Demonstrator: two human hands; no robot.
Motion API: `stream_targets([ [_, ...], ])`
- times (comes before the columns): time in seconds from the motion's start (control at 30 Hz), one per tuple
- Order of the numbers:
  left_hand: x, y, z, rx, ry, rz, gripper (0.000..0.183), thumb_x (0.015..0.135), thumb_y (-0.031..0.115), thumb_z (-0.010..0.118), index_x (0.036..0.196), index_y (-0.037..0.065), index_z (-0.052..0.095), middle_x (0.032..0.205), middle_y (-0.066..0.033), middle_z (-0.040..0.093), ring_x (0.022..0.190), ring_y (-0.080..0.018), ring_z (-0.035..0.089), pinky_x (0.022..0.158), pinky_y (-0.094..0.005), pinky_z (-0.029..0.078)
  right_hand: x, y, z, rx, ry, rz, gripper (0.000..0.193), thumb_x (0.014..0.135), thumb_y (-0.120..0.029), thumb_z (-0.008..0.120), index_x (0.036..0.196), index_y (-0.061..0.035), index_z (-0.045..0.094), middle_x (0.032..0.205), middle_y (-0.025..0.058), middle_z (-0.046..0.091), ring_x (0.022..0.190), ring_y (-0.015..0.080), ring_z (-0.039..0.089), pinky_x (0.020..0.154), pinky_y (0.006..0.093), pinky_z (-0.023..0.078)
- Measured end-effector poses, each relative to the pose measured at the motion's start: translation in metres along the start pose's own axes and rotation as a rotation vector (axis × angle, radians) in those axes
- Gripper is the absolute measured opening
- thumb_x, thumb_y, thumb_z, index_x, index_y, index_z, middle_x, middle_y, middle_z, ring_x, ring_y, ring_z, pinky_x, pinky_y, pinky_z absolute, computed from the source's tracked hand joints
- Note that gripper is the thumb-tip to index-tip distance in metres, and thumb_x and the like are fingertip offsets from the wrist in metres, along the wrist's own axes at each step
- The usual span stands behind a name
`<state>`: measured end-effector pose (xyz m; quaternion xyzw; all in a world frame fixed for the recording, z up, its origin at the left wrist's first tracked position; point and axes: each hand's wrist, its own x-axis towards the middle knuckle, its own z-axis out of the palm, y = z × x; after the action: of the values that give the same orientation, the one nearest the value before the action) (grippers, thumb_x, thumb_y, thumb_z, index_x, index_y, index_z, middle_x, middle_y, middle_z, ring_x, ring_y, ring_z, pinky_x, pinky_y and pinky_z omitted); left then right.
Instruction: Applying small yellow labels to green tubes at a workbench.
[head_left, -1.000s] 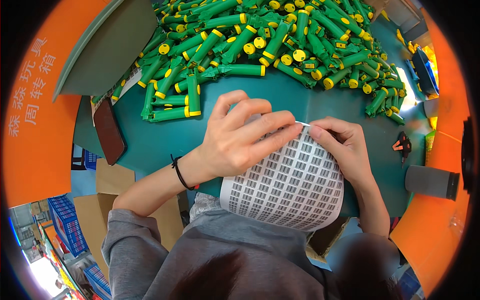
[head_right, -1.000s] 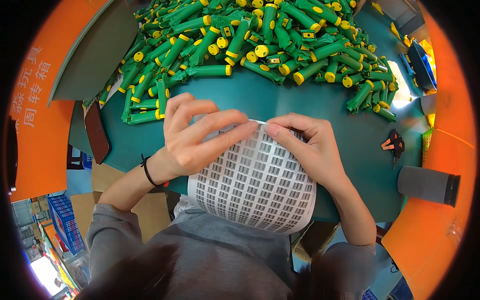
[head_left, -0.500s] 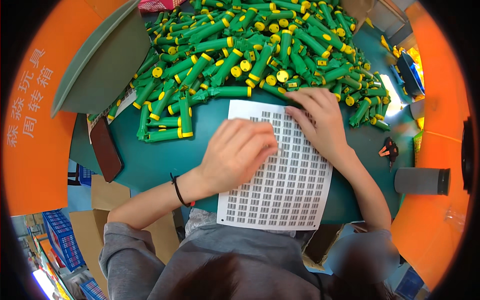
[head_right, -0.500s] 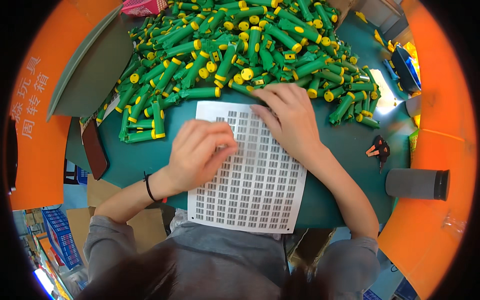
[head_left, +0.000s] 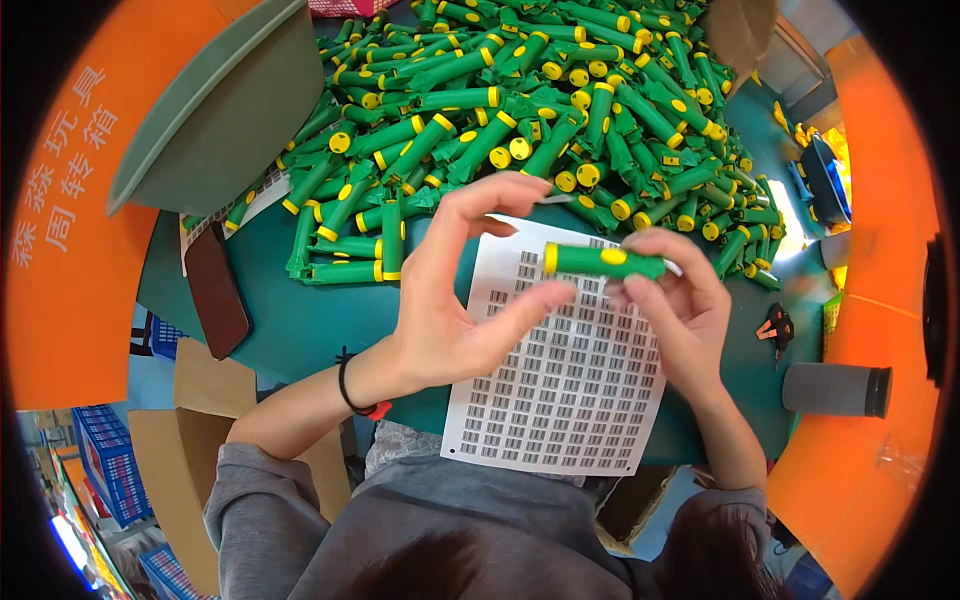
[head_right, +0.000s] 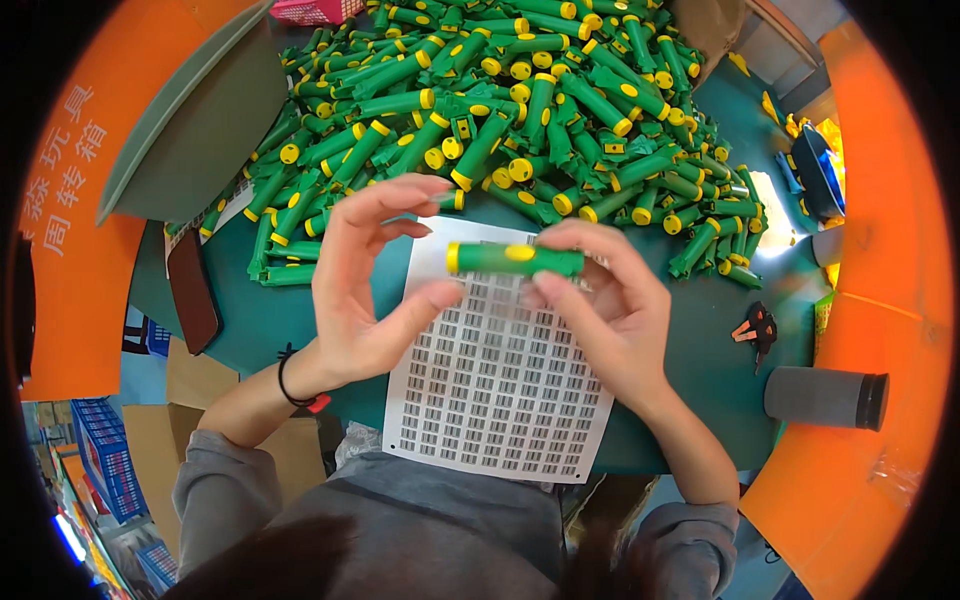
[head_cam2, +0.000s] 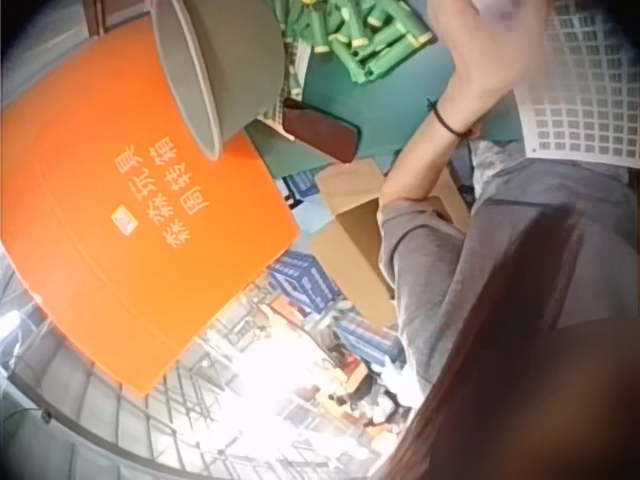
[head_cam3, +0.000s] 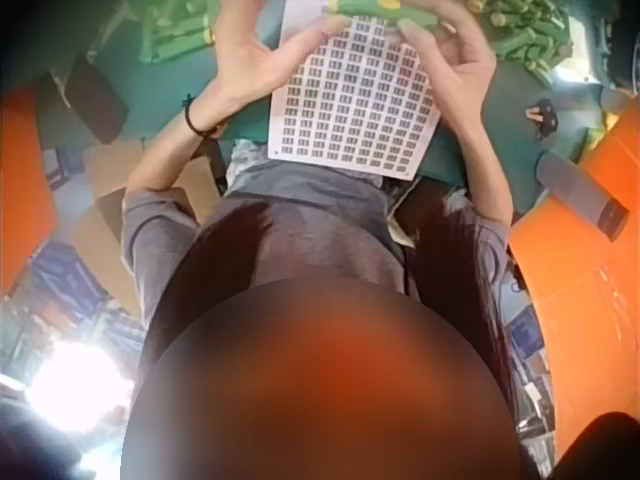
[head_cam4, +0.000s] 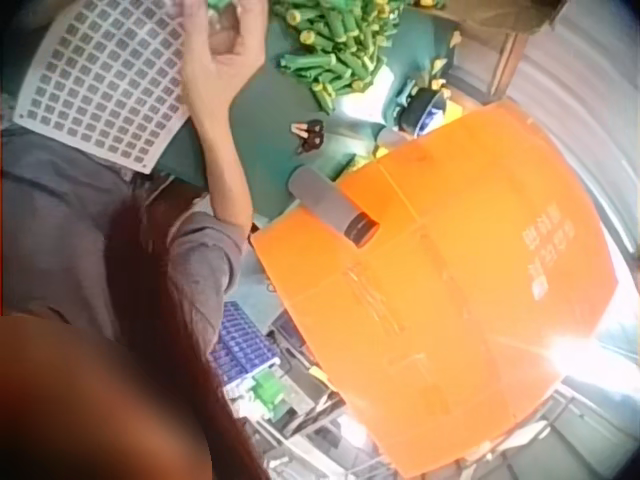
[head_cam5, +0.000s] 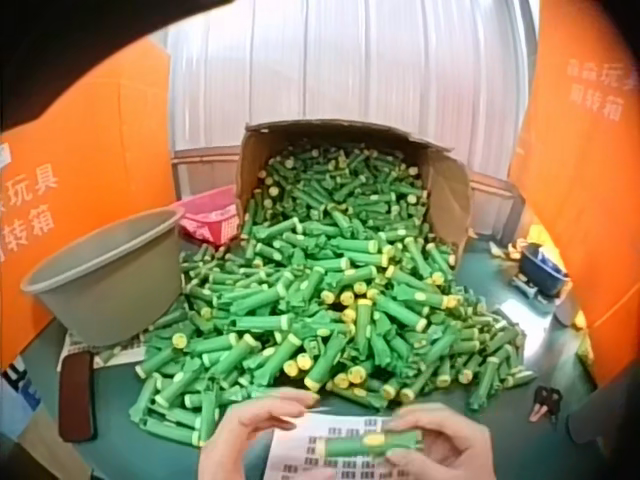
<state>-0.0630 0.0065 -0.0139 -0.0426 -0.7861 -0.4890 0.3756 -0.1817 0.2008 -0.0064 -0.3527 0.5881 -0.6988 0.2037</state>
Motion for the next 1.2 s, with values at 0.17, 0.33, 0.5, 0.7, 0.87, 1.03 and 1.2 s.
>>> stream_targets([
  [0.17,-0.005,0.02,0.004,-0.304,-0.151,-0.269,0.063,0.081,-0.003,0.076,0.132,0.002,0.04,0.116,-0.0172,0.066,0.106,-0.0202,0.065,0.09,-0.0321,0.052,-0.02,-0.003,0.0,0.255,-0.013,0.365,0.031,0.093,-0.005,0.063,0.123,0.0013,0.054,0.123,0.0113,0.056,0.094,0.0153,0.064,0.079,0.0286,0.056],
  [0.33,-0.012,0.024,0.017,-0.775,-0.002,-0.651,0.06,0.087,-0.007,0.068,0.135,0.004,0.034,0.114,-0.0184,0.067,0.106,-0.0197,0.066,0.089,-0.0313,0.055,-0.027,-0.004,0.019,0.242,0.02,0.202,0.033,0.094,-0.009,0.065,0.124,-0.0006,0.054,0.124,0.0076,0.056,0.11,0.0156,0.058,0.09,0.0293,0.051],
  [0.5,-0.02,0.025,0.026,-0.56,-0.127,-0.571,0.073,0.084,-0.006,0.072,0.141,0.005,0.028,0.12,-0.0155,0.064,0.11,-0.0209,0.063,0.096,-0.0343,0.05,-0.028,0.011,0.012,0.417,0.085,0.33,0.035,0.094,-0.005,0.061,0.129,-0.0004,0.055,0.124,0.0087,0.059,0.115,0.0187,0.057,0.097,0.033,0.046],
  [0.7,0.001,0.035,0.009,-0.166,-0.262,-0.178,0.082,0.079,-0.003,0.077,0.144,0.002,0.028,0.118,-0.0142,0.066,0.108,-0.02,0.064,0.096,-0.0349,0.051,-0.029,-0.001,0.002,-0.399,-0.271,0.075,0.038,0.093,-0.005,0.065,0.131,-0.0018,0.057,0.108,0.0093,0.069,0.095,0.0133,0.066,0.084,0.0286,0.054],
  [0.87,-0.009,0.026,0.01,-0.29,-0.147,-0.306,0.074,0.08,-0.006,0.075,0.142,0.002,0.033,0.112,-0.0147,0.067,0.105,-0.0211,0.066,0.096,-0.0363,0.054,-0.029,-0.004,0.013,0.026,-0.113,0.095,0.038,0.09,0.007,0.064,0.125,0.0002,0.052,0.123,0.0135,0.059,0.11,0.0166,0.062,0.092,0.0311,0.055],
  [1.03,-0.007,0.024,0.003,-0.279,-0.065,-0.368,0.052,0.082,-0.004,0.074,0.128,0.002,0.051,0.114,-0.0106,0.062,0.108,-0.0168,0.061,0.087,-0.0296,0.054,-0.029,0.002,0.003,0.189,-0.14,0.194,0.039,0.089,0.01,0.063,0.125,0.0036,0.048,0.127,0.0151,0.056,0.115,0.0203,0.06,0.097,0.0354,0.053],
  [1.2,0.008,0.038,-0.007,-0.217,-0.141,-0.399,0.009,0.088,0.003,0.071,0.096,0.0,0.068,0.114,-0.0091,0.062,0.102,-0.0128,0.06,0.087,-0.0293,0.053,-0.03,0.004,0.008,0.14,-0.072,0.224,0.039,0.088,0.01,0.063,0.125,0.0041,0.053,0.119,0.0146,0.062,0.107,0.0198,0.063,0.09,0.0324,0.056],
])
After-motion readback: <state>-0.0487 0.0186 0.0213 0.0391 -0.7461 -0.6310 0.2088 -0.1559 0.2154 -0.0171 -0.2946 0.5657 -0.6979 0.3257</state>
